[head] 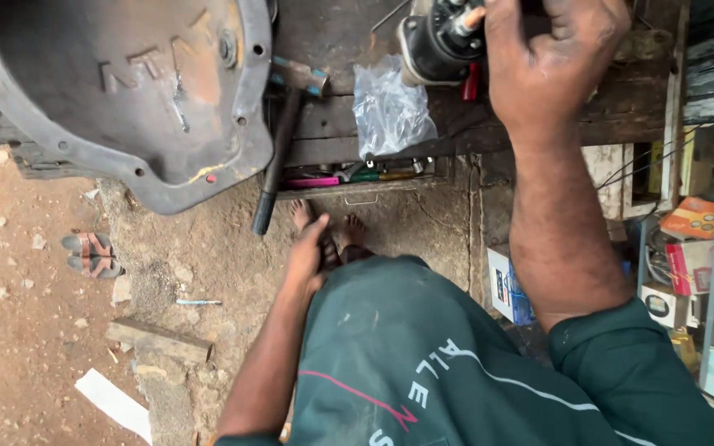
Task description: Servicing and assembling components of a starter motor on a workbench using hand tools.
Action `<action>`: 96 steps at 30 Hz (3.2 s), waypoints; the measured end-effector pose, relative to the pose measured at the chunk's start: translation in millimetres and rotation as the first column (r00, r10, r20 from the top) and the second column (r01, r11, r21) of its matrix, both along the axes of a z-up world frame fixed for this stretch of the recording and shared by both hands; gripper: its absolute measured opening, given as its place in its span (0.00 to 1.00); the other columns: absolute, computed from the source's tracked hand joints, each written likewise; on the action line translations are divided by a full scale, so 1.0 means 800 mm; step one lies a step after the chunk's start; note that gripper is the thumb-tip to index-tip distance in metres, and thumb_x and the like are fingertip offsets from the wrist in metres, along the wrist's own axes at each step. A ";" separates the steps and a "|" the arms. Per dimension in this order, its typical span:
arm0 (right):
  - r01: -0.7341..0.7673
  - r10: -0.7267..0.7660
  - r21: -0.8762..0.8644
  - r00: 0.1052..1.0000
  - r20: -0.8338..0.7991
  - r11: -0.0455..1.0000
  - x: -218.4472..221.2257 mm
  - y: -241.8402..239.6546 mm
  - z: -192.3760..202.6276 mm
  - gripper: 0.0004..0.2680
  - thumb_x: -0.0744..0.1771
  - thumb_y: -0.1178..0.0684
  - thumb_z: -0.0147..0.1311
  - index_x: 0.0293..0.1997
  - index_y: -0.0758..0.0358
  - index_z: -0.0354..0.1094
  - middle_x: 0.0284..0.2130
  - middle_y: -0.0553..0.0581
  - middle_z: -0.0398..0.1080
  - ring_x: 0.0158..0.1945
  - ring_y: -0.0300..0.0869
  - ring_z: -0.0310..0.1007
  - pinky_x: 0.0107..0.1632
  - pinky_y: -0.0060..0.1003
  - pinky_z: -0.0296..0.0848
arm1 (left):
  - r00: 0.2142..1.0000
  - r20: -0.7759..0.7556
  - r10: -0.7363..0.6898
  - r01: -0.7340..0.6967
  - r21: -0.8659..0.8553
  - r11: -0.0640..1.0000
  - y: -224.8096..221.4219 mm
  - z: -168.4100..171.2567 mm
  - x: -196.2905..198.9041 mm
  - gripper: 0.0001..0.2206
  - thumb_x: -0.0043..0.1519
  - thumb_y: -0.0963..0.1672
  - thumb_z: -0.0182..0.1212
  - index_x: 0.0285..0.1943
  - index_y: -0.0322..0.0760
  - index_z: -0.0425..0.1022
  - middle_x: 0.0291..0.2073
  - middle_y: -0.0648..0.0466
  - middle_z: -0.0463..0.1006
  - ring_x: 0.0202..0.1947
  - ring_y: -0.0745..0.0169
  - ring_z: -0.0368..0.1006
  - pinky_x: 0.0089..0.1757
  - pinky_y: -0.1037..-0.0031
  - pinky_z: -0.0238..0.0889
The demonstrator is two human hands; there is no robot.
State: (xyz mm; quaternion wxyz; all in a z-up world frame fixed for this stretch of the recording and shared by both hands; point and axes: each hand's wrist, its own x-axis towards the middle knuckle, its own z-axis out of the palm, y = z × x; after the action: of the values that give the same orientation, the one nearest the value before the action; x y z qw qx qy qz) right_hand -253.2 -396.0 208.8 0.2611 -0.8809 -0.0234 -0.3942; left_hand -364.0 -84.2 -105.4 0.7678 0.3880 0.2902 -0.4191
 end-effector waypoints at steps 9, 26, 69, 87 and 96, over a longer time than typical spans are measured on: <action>0.143 -0.090 0.229 0.970 -0.225 0.963 -0.018 0.008 -0.006 0.08 0.70 0.58 0.65 0.40 0.73 0.70 0.29 0.52 0.71 0.31 0.39 0.73 0.31 0.37 0.67 | 0.976 -0.196 -0.098 0.135 0.183 0.974 -0.101 -0.141 0.075 0.32 0.59 0.58 0.61 0.70 0.47 0.64 0.62 0.45 0.64 0.48 0.43 0.70 0.45 0.55 0.74; -0.075 0.088 0.275 0.996 -0.035 0.959 -0.066 -0.015 -0.059 0.08 0.74 0.55 0.60 0.46 0.70 0.65 0.35 0.56 0.70 0.33 0.43 0.72 0.36 0.41 0.72 | 0.978 -0.153 -0.144 0.161 0.106 0.981 -0.039 -0.165 -0.132 0.27 0.65 0.58 0.45 0.66 0.44 0.68 0.52 0.45 0.75 0.40 0.53 0.77 0.39 0.63 0.76; 0.661 0.564 0.748 0.597 -0.570 0.057 -0.381 0.237 -0.330 0.07 0.68 0.52 0.52 0.47 0.60 0.62 0.39 0.55 0.76 0.41 0.46 0.79 0.44 0.44 0.82 | 0.954 -0.020 -0.300 0.300 0.043 0.953 0.160 -0.110 -0.216 0.22 0.62 0.51 0.68 0.52 0.27 0.73 0.34 0.52 0.71 0.33 0.65 0.69 0.35 0.75 0.71; 0.188 0.269 0.421 0.530 -0.804 0.888 -0.371 0.258 -0.360 0.21 0.66 0.46 0.65 0.61 0.63 0.65 0.54 0.63 0.70 0.57 0.52 0.72 0.59 0.50 0.71 | 0.958 -0.254 -0.135 0.180 0.165 0.970 0.113 -0.159 -0.168 0.28 0.63 0.54 0.63 0.65 0.33 0.68 0.53 0.43 0.67 0.44 0.51 0.70 0.46 0.59 0.74; 0.639 -0.426 -0.102 0.377 -0.822 0.762 -0.468 0.066 -0.512 0.31 0.64 0.38 0.67 0.63 0.78 0.61 0.58 0.85 0.62 0.62 0.69 0.62 0.59 0.57 0.67 | 0.957 -0.286 -0.046 0.101 0.179 0.979 0.097 -0.167 -0.171 0.22 0.64 0.49 0.55 0.64 0.34 0.66 0.58 0.38 0.63 0.52 0.41 0.73 0.51 0.54 0.74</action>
State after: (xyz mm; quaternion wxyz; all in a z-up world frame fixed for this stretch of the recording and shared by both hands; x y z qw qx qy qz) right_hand -627.8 -343.2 -200.6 0.2006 -0.8795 0.4314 -0.0109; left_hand -500.5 -6.7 -238.9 0.6618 0.4075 0.4204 -0.4681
